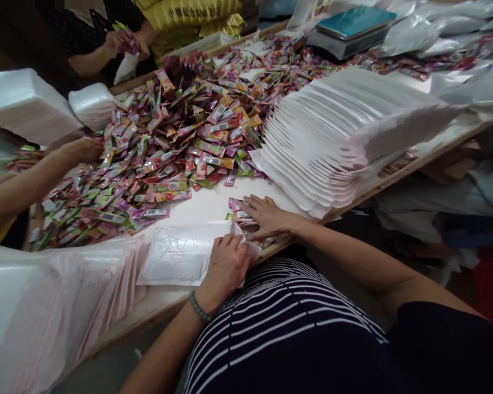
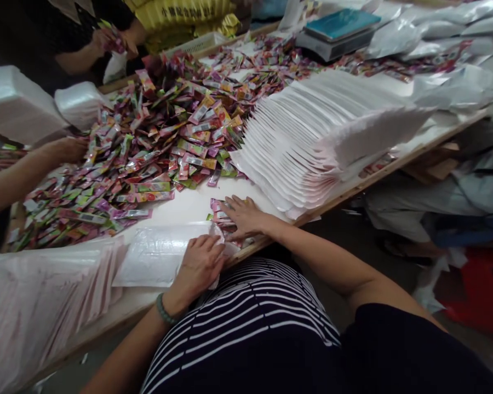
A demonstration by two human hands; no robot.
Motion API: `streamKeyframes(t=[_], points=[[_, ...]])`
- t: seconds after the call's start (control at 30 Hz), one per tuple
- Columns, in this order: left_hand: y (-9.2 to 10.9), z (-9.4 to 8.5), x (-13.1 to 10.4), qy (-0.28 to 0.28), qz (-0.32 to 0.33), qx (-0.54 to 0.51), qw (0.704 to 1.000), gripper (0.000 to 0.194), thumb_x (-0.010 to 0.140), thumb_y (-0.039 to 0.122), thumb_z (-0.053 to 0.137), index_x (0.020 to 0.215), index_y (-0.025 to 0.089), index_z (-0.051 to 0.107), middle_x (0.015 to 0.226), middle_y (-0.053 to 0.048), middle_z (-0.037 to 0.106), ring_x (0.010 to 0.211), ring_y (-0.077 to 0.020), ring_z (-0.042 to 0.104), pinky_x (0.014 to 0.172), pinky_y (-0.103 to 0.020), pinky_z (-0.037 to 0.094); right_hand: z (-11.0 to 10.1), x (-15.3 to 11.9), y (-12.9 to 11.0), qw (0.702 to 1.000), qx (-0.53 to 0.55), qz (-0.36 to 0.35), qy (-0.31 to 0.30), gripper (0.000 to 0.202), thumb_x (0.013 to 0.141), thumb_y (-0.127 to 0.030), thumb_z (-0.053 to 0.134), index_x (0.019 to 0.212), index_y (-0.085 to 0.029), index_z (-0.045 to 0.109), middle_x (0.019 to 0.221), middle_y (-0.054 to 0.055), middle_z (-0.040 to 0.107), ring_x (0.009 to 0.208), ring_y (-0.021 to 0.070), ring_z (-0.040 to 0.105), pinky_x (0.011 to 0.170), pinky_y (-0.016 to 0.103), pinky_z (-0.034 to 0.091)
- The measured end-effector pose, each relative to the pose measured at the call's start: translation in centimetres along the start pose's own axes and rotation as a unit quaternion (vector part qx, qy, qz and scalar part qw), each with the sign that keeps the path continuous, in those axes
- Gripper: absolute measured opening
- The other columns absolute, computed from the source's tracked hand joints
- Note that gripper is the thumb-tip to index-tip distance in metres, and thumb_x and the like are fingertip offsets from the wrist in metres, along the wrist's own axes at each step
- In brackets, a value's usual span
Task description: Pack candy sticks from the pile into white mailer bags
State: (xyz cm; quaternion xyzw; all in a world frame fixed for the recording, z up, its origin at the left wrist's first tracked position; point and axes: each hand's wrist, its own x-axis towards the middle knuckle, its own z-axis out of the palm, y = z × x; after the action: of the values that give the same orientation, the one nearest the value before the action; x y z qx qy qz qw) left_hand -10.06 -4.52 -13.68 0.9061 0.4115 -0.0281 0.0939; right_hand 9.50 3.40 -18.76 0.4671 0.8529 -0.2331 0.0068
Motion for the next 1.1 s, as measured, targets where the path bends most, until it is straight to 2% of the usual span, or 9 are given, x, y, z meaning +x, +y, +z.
streamKeyframes(t=[0.1,0.23,0.33,0.43,0.6,0.73,0.9,1.0,1.1], points=[[-0.5,-1.0,-1.7,0.035,-0.093,0.077,0.992,0.020,0.085,0.017,0.054,0.101,0.020,0.067,0.132,-0.017,0.052,0.114,-0.0342,0.048,0.086,-0.048,0.044,-0.6,0.0,-0.1,0.999,-0.014,0.008,0.036,0.081,0.082,-0.034,0.062,0.152,-0.017,0.025,0.153,0.019,0.033,0.139,0.0345,0.032,0.108,0.054,0.027],[-0.4,-1.8,-3.2,0.019,-0.127,0.113,0.985,0.032,0.086,0.006,0.042,0.097,0.022,0.067,0.127,-0.017,0.052,0.101,-0.0297,0.053,0.077,-0.041,0.047,-0.8,0.2,-0.6,0.996,-0.035,0.033,0.074,0.076,0.084,-0.041,0.060,0.150,-0.015,0.030,0.146,0.021,0.041,0.129,0.0386,0.041,0.101,0.052,0.036],[0.4,-2.5,-4.3,-0.007,-0.170,0.143,0.975,0.031,0.086,0.006,0.039,0.092,0.019,0.066,0.117,-0.017,0.056,0.092,-0.0280,0.056,0.073,-0.040,0.050,0.1,0.5,-1.0,0.993,-0.078,0.040,0.084,0.061,0.090,-0.028,0.050,0.147,-0.012,0.035,0.136,0.023,0.049,0.118,0.0380,0.047,0.092,0.049,0.041],[0.9,-3.4,-5.2,-0.046,-0.247,0.137,0.958,0.037,0.086,0.008,0.039,0.113,0.019,0.062,0.115,-0.015,0.057,0.075,-0.0232,0.062,0.062,-0.036,0.052,0.7,0.5,-0.7,0.991,-0.059,0.029,0.112,0.054,0.088,-0.013,0.043,0.142,-0.009,0.042,0.119,0.022,0.059,0.108,0.0334,0.053,0.090,0.044,0.043],[0.8,-4.5,-4.5,-0.079,-0.331,0.065,0.938,0.059,0.084,0.008,0.040,0.141,0.024,0.042,0.149,-0.020,0.037,0.078,-0.0247,0.070,0.063,-0.038,0.056,0.0,-0.9,-1.4,0.938,0.261,-0.003,0.228,0.053,0.082,-0.017,0.051,0.135,-0.018,0.050,0.103,0.008,0.067,0.081,0.0203,0.061,0.076,0.033,0.051],[-0.2,-4.8,-2.6,-0.056,-0.350,-0.033,0.935,0.071,0.078,0.005,0.046,0.147,0.019,0.033,0.158,-0.022,0.022,0.100,-0.0325,0.068,0.082,-0.044,0.056,-0.5,-2.6,-4.2,0.873,0.434,-0.143,0.170,0.058,0.086,-0.021,0.050,0.143,-0.026,0.040,0.115,0.004,0.066,0.072,0.0138,0.061,0.061,0.025,0.050],[-0.5,-3.7,-0.7,0.001,-0.277,-0.126,0.953,0.075,0.075,0.004,0.049,0.147,0.011,0.028,0.160,-0.021,0.013,0.119,-0.0318,0.060,0.097,-0.042,0.051,0.2,-1.7,-6.2,0.979,0.103,-0.119,0.133,0.047,0.085,-0.013,0.052,0.132,-0.018,0.053,0.126,0.012,0.061,0.103,0.0227,0.059,0.087,0.035,0.048],[0.3,-3.3,0.4,0.009,-0.261,-0.126,0.957,0.077,0.075,0.002,0.049,0.147,0.009,0.024,0.160,-0.023,0.007,0.120,-0.0331,0.059,0.095,-0.043,0.052,-0.2,-0.4,-7.1,0.982,-0.095,-0.063,0.150,0.037,0.091,-0.011,0.043,0.126,-0.011,0.055,0.126,0.020,0.058,0.107,0.0271,0.056,0.088,0.038,0.046],[0.9,-4.0,1.3,0.014,-0.263,-0.113,0.958,0.079,0.073,0.002,0.050,0.147,0.008,0.024,0.160,-0.025,0.006,0.116,-0.0354,0.061,0.092,-0.047,0.054,-2.0,0.5,-8.0,0.977,-0.145,-0.032,0.152,0.029,0.092,-0.010,0.038,0.111,-0.009,0.060,0.112,0.020,0.062,0.103,0.0274,0.056,0.085,0.036,0.045]])
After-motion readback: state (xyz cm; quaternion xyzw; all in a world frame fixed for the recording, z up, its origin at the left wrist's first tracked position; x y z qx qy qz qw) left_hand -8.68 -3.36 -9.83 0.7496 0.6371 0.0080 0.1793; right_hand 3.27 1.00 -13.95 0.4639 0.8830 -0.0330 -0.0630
